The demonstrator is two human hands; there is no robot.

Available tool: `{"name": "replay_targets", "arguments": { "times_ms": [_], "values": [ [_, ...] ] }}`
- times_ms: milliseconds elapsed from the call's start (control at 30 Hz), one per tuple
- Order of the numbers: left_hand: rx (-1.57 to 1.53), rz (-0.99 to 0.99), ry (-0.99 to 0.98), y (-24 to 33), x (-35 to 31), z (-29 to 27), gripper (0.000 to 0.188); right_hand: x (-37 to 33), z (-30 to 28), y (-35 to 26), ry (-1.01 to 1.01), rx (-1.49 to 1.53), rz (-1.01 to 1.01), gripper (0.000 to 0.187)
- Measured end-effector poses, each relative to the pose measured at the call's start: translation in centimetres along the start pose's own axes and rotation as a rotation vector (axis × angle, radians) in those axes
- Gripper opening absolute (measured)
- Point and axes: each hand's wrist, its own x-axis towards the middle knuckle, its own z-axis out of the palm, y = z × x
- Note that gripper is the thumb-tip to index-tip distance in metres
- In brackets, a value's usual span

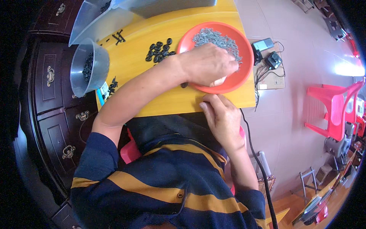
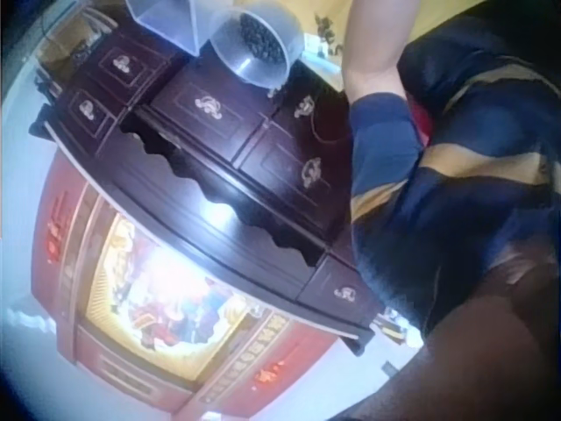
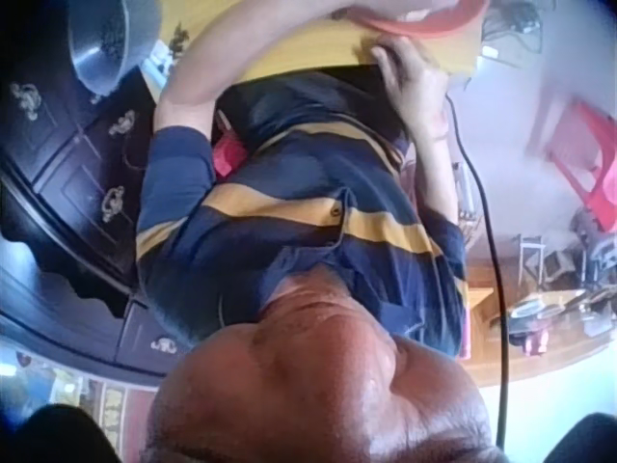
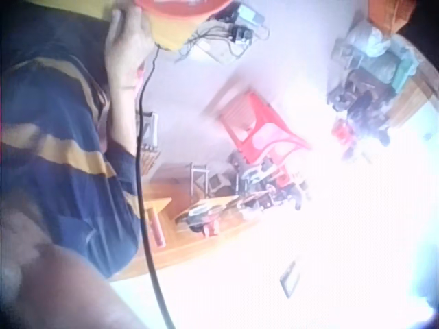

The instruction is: The person assembles plastic cord locks by sorting plastic components and inserting small pins into them by hand on a table.

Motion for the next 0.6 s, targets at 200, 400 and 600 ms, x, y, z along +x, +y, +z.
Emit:
{"name": "replay_targets", "arguments": {
  "times_ms": [200,400,600],
  "values": [
    [-0.578,-0.392,0.522,1.4,-10.4,-4.0,0.009,0.6,0.2,-0.6,-0.019,-0.011,0.011,0.013],
    [-0.904,-0.688,0.785,5.1,-19.4,-0.3,0.008,1.7,0.8,-0.7,0.090,-0.101,0.002,0.013],
    [-0.827,-0.795,0.948,6.4,-23.2,2.4,0.013,1.2,1.7,-1.7,0.059,-0.213,0.078,0.011]
  ]
}}
